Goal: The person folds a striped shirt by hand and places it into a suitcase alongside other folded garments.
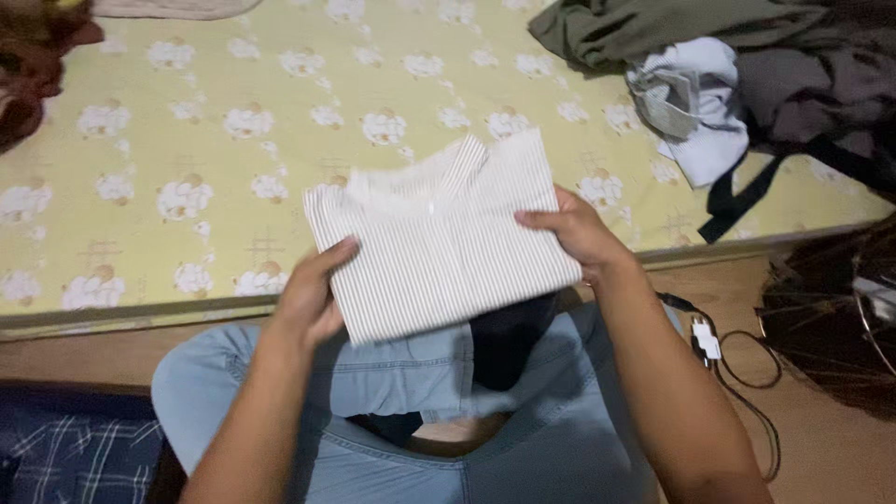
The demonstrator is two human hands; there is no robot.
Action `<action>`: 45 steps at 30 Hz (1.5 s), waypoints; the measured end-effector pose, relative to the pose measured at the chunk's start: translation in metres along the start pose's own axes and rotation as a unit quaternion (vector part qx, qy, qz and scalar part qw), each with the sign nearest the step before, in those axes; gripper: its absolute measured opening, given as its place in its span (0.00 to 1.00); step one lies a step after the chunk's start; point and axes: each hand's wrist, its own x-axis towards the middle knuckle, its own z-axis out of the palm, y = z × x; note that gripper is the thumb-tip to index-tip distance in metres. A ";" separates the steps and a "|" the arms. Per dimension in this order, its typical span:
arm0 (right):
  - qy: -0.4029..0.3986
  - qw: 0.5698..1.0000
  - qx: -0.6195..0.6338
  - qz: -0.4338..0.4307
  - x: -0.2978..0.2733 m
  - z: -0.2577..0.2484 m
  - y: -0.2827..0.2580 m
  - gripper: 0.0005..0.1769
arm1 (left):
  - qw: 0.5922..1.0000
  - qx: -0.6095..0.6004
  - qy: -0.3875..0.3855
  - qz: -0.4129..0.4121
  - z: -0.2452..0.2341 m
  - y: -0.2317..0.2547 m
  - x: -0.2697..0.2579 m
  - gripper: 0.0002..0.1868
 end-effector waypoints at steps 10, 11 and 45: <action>0.272 0.809 -0.488 -0.185 0.039 0.039 -0.002 0.37 | 0.640 0.671 0.246 0.281 0.007 0.046 0.057 0.31; 0.277 0.792 -0.488 -0.240 0.042 0.050 0.004 0.37 | 0.576 0.701 0.234 0.349 0.012 0.037 0.056 0.30; -0.035 0.999 0.022 0.033 0.051 0.026 0.002 0.23 | 0.999 0.008 -0.041 0.006 -0.021 0.025 0.032 0.28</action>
